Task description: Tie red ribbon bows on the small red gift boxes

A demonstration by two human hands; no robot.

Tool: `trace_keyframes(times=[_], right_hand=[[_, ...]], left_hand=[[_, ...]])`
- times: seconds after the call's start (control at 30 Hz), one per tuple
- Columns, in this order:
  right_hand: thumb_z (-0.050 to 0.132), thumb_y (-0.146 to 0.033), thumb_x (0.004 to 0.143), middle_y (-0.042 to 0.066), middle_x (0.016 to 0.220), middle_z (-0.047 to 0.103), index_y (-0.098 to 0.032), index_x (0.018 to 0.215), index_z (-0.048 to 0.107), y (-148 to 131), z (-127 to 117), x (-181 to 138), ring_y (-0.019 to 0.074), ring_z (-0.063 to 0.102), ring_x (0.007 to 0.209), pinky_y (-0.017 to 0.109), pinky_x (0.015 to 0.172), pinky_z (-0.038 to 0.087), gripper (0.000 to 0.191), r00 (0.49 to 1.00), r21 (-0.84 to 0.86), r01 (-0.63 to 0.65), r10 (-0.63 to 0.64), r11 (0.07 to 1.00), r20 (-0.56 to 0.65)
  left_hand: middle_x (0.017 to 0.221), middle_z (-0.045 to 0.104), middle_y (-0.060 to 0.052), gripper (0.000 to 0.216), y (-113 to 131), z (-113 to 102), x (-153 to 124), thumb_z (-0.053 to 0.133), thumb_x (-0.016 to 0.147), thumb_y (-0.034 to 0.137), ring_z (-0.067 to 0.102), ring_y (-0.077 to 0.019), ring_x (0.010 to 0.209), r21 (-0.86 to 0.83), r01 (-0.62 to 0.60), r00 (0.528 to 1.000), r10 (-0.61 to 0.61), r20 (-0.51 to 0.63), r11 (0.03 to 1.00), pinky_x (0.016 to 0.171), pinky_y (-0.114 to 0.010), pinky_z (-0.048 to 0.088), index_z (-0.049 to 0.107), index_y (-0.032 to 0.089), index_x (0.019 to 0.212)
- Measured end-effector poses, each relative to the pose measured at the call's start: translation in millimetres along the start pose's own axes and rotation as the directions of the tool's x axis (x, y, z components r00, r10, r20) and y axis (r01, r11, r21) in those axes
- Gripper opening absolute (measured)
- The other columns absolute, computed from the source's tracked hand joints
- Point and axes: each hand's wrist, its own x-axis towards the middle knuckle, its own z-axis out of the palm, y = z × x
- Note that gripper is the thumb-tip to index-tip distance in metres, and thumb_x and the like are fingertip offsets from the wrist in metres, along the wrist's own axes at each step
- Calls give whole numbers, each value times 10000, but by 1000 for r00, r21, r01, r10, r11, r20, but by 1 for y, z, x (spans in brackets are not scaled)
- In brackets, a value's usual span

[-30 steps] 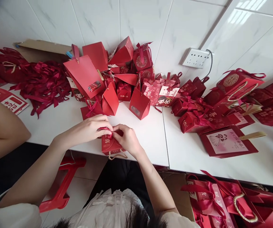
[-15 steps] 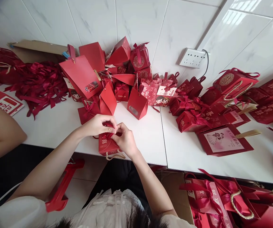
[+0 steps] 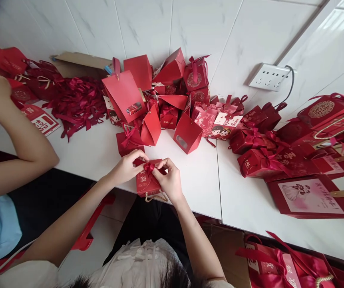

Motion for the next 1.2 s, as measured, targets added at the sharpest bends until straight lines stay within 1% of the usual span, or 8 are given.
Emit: trace_keyframes(times=[0.07,0.2,0.4,0.6,0.7,1.0,1.1,1.2], right_hand=[[673,-337,724,-16,678,589,-213,671,469,-1,0,0,128,512,632,259,624,428,245,1000,-24,6,-6,1000,3],[664,-340,730,-15,679,582,-211,672,470,-2,0,0,130,511,632,259,620,433,241,1000,-32,5,-4,999,11],[649,-299,731,-37,635,518,-207,655,499,-5,-1,-1,118,454,602,249,593,407,191,999,-135,47,-50,990,-22],[630,-294,755,-25,669,560,-209,675,514,-11,-2,-6,126,505,621,254,606,423,165,999,-205,28,-34,978,-26],[624,-307,768,-11,706,585,-207,699,534,-10,-5,-6,137,543,663,264,643,443,152,999,-222,48,-49,974,-1],[601,-332,809,-1,711,592,-208,727,532,-12,-19,-5,135,534,653,268,640,465,164,996,-291,88,-86,953,21],[605,-329,802,3,708,599,-208,723,534,-14,-20,-7,139,534,647,275,629,471,161,995,-311,92,-97,946,1],[604,-318,802,6,723,615,-209,726,543,-14,-20,-8,141,551,657,283,647,484,146,995,-309,92,-98,947,-3]], left_hand=[[842,622,-32,37,3,2,-8,544,828,214,562,-171,837,43,-43,998,45,-50,998,777,-298,464,567,185,823],[820,634,-38,104,10,5,-17,480,849,180,524,-183,838,90,-111,990,118,-72,990,792,-323,457,577,184,811],[956,615,-50,86,17,16,-25,559,827,239,515,-206,962,108,-14,990,29,-142,994,890,-359,435,622,181,816],[999,607,-49,98,15,29,-32,613,822,277,526,-216,997,88,35,974,-14,-226,996,929,-394,418,652,193,856],[999,603,-52,109,10,30,-29,572,853,262,529,-211,1006,52,47,979,-36,-203,998,926,-381,437,655,197,829],[1051,596,-68,162,4,23,-5,555,830,315,530,-224,1055,-71,26,1000,-26,0,997,970,-375,434,655,191,799],[1052,614,-72,218,7,25,-3,508,860,341,539,-222,1045,-110,14,1000,-14,1,994,963,-377,427,653,189,799],[968,649,-64,245,9,28,-4,466,897,330,564,-210,990,-99,4,999,-9,-46,995,910,-368,433,640,191,795]])
